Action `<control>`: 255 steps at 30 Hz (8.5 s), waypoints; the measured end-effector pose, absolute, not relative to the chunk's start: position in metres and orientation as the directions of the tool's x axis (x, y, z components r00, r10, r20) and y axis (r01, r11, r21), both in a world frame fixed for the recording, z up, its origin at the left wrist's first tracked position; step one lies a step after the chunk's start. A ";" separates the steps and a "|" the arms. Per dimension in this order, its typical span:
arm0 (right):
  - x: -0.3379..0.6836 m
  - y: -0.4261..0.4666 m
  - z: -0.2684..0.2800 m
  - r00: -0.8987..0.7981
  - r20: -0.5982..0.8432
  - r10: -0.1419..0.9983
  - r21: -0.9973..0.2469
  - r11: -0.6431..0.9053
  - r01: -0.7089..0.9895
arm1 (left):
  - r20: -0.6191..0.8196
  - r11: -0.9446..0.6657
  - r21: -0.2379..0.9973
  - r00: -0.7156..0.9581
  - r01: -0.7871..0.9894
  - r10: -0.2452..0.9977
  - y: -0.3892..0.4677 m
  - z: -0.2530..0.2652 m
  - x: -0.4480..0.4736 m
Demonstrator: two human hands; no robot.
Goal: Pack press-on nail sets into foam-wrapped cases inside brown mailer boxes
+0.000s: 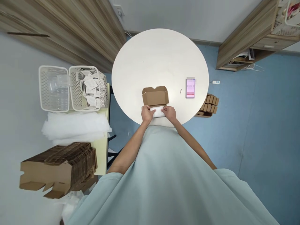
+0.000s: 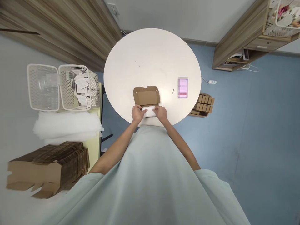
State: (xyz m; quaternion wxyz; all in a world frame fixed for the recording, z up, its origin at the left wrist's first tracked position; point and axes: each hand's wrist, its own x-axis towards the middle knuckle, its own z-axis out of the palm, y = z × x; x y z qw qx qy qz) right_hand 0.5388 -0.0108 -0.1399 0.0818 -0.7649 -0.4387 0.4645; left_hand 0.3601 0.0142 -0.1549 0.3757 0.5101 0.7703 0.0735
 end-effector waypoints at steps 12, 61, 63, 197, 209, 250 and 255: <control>0.522 -0.002 -0.142 0.163 -0.676 0.718 -0.296 -0.467 0.833 | -0.489 0.251 0.435 -0.007 0.865 0.872 0.016 -0.156 0.368; 0.529 -0.043 -0.103 0.159 -0.384 0.910 -0.715 -0.402 0.572 | -0.377 0.180 0.766 0.203 0.617 0.904 0.006 -0.116 0.311; 0.528 -0.054 -0.103 0.144 -0.421 0.896 -0.689 -0.419 0.591 | -0.366 0.141 0.753 0.231 0.643 0.901 -0.003 -0.117 0.305; 0.718 -0.358 -0.093 0.356 -0.679 0.643 -0.725 -0.665 -0.181 | -0.656 0.662 0.747 0.241 0.068 0.715 -0.265 -0.139 0.467; 0.795 -0.367 -0.099 0.400 -0.645 0.651 -0.761 -0.595 -0.259 | -0.686 0.660 0.724 0.319 0.203 0.654 -0.248 -0.137 0.555; 1.025 -0.108 -0.304 0.529 -0.575 0.624 -0.455 -0.781 0.428 | -0.854 0.756 0.516 0.168 0.402 0.493 -0.058 -0.337 0.890; 1.009 -0.079 -0.375 0.575 -0.594 0.563 -0.398 -0.827 0.397 | -0.819 0.708 0.569 0.207 0.418 0.535 -0.030 -0.395 0.906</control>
